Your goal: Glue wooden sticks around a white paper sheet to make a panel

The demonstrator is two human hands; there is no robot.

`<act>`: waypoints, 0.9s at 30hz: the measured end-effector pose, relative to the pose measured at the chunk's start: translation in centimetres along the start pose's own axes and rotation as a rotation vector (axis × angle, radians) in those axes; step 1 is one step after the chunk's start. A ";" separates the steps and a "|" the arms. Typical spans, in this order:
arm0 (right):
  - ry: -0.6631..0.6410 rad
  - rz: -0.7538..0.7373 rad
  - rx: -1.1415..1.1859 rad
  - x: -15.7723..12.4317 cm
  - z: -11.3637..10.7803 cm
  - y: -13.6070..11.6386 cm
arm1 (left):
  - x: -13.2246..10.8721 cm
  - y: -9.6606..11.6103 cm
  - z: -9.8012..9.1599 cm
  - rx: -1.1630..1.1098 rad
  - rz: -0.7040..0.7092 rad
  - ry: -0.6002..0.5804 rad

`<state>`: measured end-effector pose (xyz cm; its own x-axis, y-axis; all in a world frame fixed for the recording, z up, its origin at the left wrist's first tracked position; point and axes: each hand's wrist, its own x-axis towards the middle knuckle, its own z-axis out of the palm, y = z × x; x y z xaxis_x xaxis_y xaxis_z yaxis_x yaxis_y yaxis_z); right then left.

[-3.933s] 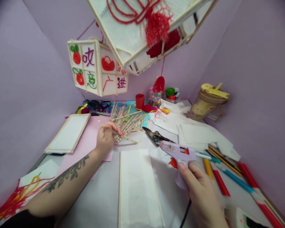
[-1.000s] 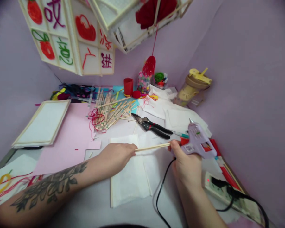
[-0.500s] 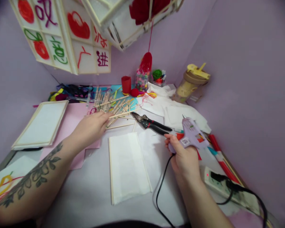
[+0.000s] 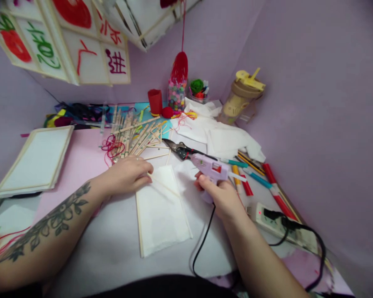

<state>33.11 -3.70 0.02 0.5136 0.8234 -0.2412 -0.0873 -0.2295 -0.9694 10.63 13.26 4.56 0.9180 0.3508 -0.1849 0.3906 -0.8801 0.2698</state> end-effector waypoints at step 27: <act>-0.007 -0.044 -0.434 0.3 2.7 0.2 | -2.0 -0.4 -2.0 -0.120 -0.089 -0.204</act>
<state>30.90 -2.09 -0.35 0.5028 0.8405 -0.2017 0.3019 -0.3895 -0.8701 8.77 13.53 6.73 0.8517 0.3428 -0.3964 0.4857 -0.8003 0.3515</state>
